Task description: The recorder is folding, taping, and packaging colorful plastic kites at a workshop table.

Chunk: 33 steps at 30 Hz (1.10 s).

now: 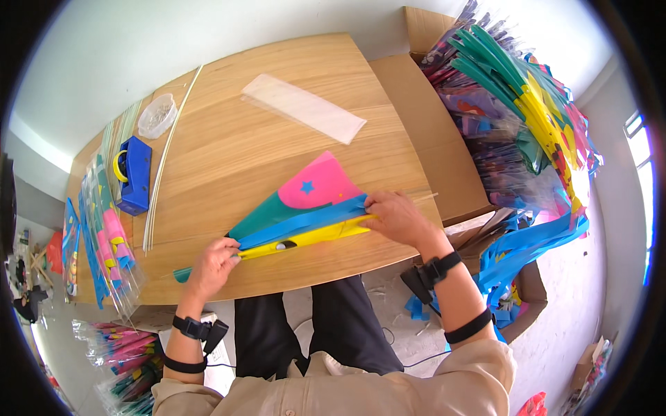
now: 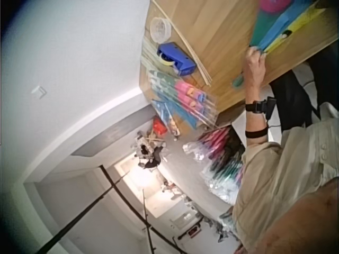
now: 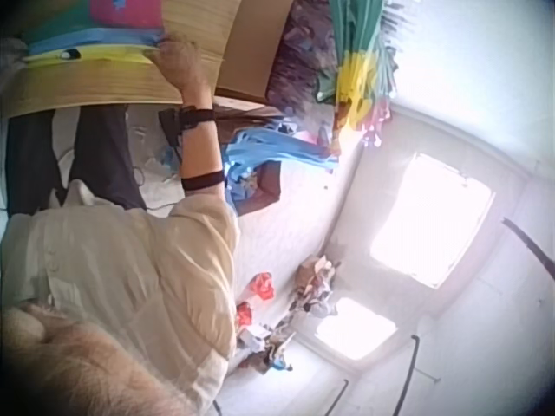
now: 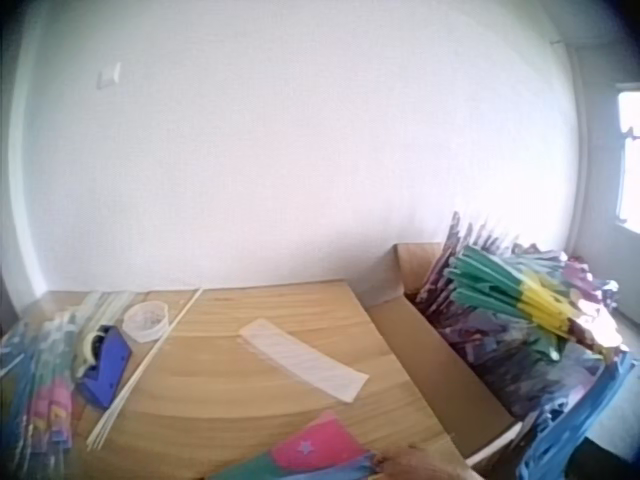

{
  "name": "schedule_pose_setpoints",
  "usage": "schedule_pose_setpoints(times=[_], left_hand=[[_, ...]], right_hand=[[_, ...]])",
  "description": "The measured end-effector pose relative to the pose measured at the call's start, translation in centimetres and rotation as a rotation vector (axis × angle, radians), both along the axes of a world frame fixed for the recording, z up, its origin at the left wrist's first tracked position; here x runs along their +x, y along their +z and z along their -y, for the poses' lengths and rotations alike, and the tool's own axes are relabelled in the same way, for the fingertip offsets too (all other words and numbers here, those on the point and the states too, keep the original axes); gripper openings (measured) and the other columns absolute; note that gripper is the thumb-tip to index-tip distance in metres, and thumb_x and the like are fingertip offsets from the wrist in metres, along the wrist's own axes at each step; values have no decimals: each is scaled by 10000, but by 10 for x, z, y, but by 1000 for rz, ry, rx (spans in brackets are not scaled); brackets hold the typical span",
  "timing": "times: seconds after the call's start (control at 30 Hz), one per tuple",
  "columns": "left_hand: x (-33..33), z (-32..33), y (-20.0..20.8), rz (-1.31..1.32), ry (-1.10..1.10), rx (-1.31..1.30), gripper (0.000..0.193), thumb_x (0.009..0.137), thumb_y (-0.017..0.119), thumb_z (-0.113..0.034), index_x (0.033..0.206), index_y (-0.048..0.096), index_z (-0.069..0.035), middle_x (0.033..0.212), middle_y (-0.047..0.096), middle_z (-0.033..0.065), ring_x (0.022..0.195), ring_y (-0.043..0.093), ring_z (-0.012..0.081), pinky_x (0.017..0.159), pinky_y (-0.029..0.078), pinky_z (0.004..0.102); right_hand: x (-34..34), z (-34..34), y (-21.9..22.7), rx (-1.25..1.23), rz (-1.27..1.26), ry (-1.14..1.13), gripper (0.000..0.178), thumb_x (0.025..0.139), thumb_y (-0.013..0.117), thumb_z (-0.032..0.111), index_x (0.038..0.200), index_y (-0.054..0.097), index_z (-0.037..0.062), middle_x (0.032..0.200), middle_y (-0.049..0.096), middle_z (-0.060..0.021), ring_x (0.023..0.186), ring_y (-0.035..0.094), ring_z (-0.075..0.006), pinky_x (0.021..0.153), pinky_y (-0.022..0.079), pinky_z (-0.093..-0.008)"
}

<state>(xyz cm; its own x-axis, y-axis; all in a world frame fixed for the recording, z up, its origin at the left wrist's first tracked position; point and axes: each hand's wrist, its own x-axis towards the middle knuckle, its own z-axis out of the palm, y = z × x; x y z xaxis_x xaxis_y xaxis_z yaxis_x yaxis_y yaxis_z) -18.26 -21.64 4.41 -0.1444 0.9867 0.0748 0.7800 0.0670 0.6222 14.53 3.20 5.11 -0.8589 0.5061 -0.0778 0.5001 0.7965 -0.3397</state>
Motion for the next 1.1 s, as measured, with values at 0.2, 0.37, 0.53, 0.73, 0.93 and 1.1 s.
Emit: schedule_pose_setpoints(times=[0.2, 0.37, 0.53, 0.73, 0.93, 1.1], left_hand=[[-11, -36, -6, 177, 166, -159, 115, 832, 652, -49, 914, 606, 17, 898, 653, 158, 829, 632, 337, 725, 509, 399], [3, -33, -15, -235, 120, 52, 108, 797, 673, -54, 853, 590, -13, 893, 617, 120, 841, 587, 328, 737, 493, 410], [7, -13, -24, -375, 15, 200, 217, 748, 717, -86, 927, 619, -12, 941, 595, 112, 890, 562, 317, 787, 473, 407], [17, 1, -8, -461, -46, 212, 300, 778, 704, -130, 1030, 634, 17, 974, 592, 135, 941, 551, 345, 838, 460, 436], [-10, -5, -21, -209, 85, 80, 256, 841, 677, -191, 1024, 636, -18, 930, 658, 156, 891, 614, 356, 756, 489, 432], [-30, -39, -11, -70, 140, -288, 214, 881, 645, -242, 965, 624, -46, 875, 678, 184, 844, 649, 366, 715, 497, 447]], right_hand=[[-33, -16, -8, 26, 120, -201, 302, 844, 650, 371, 884, 706, 77, 860, 662, -114, 899, 620, -294, 754, 478, -426], [-45, -2, -10, 201, 142, -330, 298, 807, 684, 392, 866, 705, 100, 916, 643, -108, 932, 602, -288, 805, 451, -436], [-29, -1, -10, 494, -41, -304, 349, 695, 773, 317, 933, 681, 78, 1038, 608, -98, 1036, 561, -256, 832, 428, -396], [-8, 7, -16, 371, -309, 124, 313, 710, 766, 211, 938, 608, 68, 1042, 601, -91, 1032, 561, -295, 869, 436, -425], [-22, -3, 7, -39, 55, -87, 347, 704, 782, 235, 939, 608, 48, 1045, 641, -98, 1000, 596, -320, 846, 455, -432], [-53, -10, 22, 10, 95, -337, 424, 716, 723, 149, 1110, 607, 45, 1165, 634, -120, 1130, 566, -316, 953, 418, -451]])
